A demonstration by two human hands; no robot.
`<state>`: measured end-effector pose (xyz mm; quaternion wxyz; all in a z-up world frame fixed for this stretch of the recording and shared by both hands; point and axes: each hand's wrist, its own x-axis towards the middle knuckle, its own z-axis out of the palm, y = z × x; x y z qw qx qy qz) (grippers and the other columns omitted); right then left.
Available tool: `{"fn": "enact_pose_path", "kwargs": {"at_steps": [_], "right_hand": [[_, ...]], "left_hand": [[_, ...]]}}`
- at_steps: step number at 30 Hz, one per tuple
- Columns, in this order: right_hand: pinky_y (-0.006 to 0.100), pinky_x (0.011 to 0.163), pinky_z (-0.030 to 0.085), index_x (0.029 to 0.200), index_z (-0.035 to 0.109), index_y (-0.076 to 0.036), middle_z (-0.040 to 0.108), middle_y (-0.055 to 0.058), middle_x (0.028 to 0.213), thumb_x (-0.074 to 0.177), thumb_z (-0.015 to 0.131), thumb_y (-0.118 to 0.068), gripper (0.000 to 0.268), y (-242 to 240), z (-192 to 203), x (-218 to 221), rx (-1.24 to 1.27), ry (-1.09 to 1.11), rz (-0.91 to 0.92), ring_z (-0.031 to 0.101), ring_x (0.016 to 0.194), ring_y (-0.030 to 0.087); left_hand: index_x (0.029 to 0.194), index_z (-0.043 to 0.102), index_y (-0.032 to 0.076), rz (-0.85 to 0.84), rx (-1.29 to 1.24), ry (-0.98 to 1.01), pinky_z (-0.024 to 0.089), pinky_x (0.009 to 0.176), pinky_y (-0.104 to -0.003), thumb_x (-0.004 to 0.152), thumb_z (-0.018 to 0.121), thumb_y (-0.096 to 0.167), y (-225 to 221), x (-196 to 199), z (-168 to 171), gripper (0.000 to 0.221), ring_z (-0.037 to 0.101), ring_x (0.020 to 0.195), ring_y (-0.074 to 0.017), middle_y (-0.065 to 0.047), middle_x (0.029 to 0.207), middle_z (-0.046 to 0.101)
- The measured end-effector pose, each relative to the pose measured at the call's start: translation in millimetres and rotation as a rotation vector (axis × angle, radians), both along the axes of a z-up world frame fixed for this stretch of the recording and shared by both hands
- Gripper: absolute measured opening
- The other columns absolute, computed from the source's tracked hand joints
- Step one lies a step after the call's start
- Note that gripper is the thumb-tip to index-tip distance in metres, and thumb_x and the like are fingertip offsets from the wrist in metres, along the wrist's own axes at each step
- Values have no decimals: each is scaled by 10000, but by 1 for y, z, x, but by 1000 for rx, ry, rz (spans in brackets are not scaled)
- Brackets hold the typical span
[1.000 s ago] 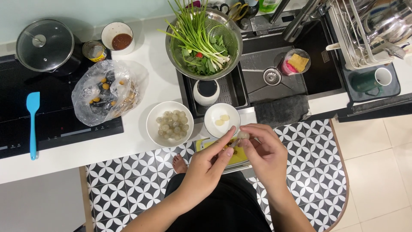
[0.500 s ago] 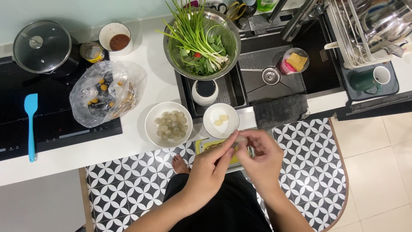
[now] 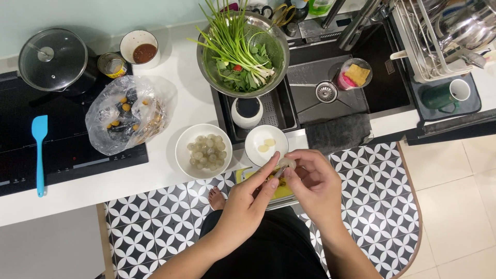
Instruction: The recorder is peeling the skin off of several small green/brown fruits (likely hog plums or similar) by hand and placing them into a white bowl.
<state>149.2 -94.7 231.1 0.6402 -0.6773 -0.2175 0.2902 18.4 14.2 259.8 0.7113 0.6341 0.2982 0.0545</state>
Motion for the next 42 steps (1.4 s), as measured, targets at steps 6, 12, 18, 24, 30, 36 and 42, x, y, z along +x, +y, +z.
{"fn": "enact_pose_path", "kwargs": {"at_steps": [6, 12, 18, 24, 30, 36, 42], "right_hand": [[255, 876, 589, 1221, 714, 35, 681, 122, 1173, 913, 688, 65, 310, 0, 14, 4, 32, -152, 106, 691, 1006, 135], [216, 741, 520, 1161, 765, 4, 738, 98, 1099, 848, 733, 83, 325, 0, 15, -1, -85, -401, 54, 650, 884, 108], [197, 769, 573, 1136, 741, 6, 721, 86, 1109, 846, 696, 92, 305, 4, 11, -7, -40, -402, -28, 701, 915, 93], [230, 873, 579, 1174, 728, 23, 706, 99, 1133, 874, 691, 83, 308, -5, 8, 13, 35, -235, 164, 693, 995, 113], [242, 744, 593, 1148, 744, -8, 716, 81, 978, 856, 753, -13, 293, -10, 2, 18, -151, -401, 232, 685, 826, 122], [267, 729, 628, 1120, 747, -6, 741, 62, 908, 859, 747, -65, 267, -17, -27, 25, -331, -363, 304, 744, 791, 125], [305, 737, 644, 1066, 710, 74, 754, 121, 907, 937, 683, -88, 209, -56, -151, 53, -370, 266, 397, 748, 800, 183]], "left_hand": [[1539, 474, 152, -2, 59, -116, 474, 704, -211, 1034, 571, 163, -2, -3, -8, 514, 462, 726, -42, -77, 1086, 761], [1476, 563, 106, 49, 144, -147, 523, 786, -203, 1043, 582, 169, -10, -2, -26, 439, 628, 849, -20, -105, 1129, 778], [1459, 601, 102, 126, 49, -89, 512, 779, -228, 1045, 580, 189, -15, 1, -32, 423, 572, 811, -64, -146, 1030, 792], [1482, 557, 145, 44, 109, -48, 544, 822, -261, 1036, 566, 209, -2, -1, -20, 451, 671, 847, -104, -128, 1079, 797], [1519, 467, 164, -107, 639, 92, 555, 688, -424, 1008, 584, 214, -5, -4, -33, 526, 724, 829, -368, -192, 1051, 739], [1560, 433, 217, -245, 629, 47, 558, 683, -452, 1008, 573, 180, -6, 3, -59, 571, 707, 796, -381, -218, 1001, 709], [1485, 559, 235, -341, 304, 91, 566, 758, -389, 1012, 595, 210, -17, 8, -124, 475, 730, 791, -336, -199, 902, 750]]}}
